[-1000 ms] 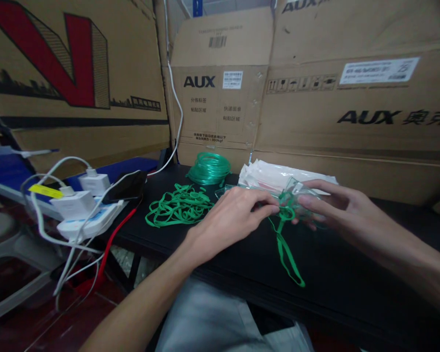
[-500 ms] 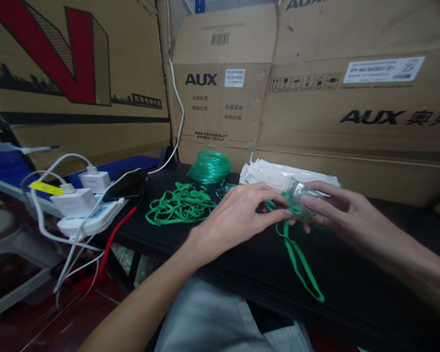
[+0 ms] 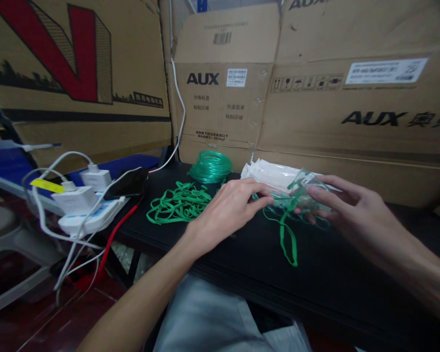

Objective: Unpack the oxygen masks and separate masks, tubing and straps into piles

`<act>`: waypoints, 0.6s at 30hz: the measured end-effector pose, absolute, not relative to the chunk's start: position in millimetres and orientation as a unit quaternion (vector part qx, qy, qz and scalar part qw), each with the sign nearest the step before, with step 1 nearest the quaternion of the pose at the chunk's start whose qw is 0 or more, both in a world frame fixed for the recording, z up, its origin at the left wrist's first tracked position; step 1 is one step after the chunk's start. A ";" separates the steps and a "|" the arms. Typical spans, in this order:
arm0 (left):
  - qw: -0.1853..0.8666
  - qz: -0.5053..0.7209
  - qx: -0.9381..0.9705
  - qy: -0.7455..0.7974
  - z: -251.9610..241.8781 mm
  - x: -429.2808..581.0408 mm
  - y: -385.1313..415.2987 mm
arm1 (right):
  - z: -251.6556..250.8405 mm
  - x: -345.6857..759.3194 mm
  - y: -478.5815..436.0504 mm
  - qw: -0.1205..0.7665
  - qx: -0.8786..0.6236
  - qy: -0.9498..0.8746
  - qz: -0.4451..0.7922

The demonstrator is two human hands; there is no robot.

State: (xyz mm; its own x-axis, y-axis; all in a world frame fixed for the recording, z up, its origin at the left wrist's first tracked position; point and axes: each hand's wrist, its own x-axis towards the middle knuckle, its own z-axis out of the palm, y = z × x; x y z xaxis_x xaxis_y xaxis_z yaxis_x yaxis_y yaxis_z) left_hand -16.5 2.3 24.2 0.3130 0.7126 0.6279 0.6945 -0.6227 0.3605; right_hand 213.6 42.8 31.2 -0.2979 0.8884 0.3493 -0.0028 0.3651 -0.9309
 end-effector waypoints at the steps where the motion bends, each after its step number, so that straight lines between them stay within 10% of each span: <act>1: 0.007 0.391 0.810 0.437 23.7 -17.7 3.1 | 31.8 213.1 42.5 0.495 -0.334 -0.658 0.458; 18: 0.174 0.441 0.768 0.430 25.8 -0.5 -1.9 | 27.3 216.8 36.2 0.416 -0.309 -0.707 0.482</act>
